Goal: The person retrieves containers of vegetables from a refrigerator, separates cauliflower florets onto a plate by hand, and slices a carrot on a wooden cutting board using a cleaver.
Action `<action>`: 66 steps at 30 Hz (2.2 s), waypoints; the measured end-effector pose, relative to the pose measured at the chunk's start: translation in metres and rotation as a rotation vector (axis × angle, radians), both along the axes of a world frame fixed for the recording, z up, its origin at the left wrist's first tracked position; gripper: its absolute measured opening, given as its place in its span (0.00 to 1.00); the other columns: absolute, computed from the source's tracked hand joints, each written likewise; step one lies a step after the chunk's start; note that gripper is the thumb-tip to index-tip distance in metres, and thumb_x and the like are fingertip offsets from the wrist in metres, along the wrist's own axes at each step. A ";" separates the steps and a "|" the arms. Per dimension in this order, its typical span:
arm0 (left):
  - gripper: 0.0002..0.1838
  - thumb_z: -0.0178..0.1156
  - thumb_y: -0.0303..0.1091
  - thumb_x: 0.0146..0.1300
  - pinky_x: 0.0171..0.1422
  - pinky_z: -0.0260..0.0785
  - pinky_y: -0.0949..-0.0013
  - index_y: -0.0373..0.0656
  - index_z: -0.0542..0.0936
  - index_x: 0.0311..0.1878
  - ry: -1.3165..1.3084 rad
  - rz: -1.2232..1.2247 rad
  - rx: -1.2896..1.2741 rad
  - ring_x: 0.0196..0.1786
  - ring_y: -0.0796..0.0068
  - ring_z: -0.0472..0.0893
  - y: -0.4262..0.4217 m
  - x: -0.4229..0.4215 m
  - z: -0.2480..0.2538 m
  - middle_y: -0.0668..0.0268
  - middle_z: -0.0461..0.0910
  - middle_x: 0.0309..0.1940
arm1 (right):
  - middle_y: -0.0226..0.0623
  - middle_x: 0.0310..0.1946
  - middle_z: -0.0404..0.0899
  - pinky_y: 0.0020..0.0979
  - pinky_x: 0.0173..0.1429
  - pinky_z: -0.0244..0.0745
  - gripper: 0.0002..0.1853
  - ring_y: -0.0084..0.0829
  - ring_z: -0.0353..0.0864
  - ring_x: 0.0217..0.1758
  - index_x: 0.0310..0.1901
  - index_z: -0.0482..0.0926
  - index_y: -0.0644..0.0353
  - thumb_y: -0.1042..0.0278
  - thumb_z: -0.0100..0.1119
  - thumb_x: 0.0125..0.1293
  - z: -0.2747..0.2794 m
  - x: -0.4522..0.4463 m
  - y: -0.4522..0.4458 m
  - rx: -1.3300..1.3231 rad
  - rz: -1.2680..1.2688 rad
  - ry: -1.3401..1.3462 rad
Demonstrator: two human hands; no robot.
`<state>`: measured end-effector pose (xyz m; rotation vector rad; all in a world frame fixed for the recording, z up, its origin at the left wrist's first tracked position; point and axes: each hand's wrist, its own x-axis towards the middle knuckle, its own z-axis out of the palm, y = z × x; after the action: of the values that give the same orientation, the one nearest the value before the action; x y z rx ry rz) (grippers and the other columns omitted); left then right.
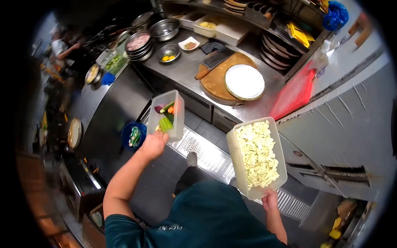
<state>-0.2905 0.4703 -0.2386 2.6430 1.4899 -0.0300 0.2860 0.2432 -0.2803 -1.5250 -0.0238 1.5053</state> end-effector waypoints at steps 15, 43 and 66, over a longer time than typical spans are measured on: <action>0.07 0.57 0.32 0.67 0.47 0.83 0.58 0.46 0.82 0.43 0.233 -0.111 0.128 0.54 0.59 0.82 0.335 -0.036 -0.167 0.62 0.83 0.44 | 0.36 0.22 0.79 0.24 0.20 0.68 0.08 0.27 0.77 0.18 0.41 0.78 0.66 0.76 0.54 0.61 0.012 -0.160 0.022 -0.122 -0.395 -0.187; 0.32 0.47 0.46 0.75 0.89 0.38 0.47 0.34 0.74 0.74 0.681 -1.461 0.482 0.86 0.50 0.52 0.297 0.332 -0.108 0.49 0.58 0.83 | 0.37 0.27 0.81 0.24 0.19 0.62 0.12 0.25 0.73 0.17 0.45 0.79 0.66 0.77 0.52 0.60 0.042 -0.163 0.047 -0.251 -0.611 -0.172; 0.29 0.48 0.48 0.75 0.89 0.29 0.43 0.43 0.77 0.73 0.771 -1.608 0.376 0.87 0.47 0.45 0.346 0.268 -0.089 0.55 0.58 0.83 | 0.36 0.22 0.78 0.23 0.21 0.65 0.05 0.25 0.74 0.17 0.38 0.77 0.64 0.76 0.52 0.64 0.031 -0.165 0.145 -0.239 -0.736 -0.226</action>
<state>-0.0222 0.8163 -0.3281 3.4009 -1.1071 -0.9822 0.1214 0.3883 -0.2496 -1.6349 0.5443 0.7644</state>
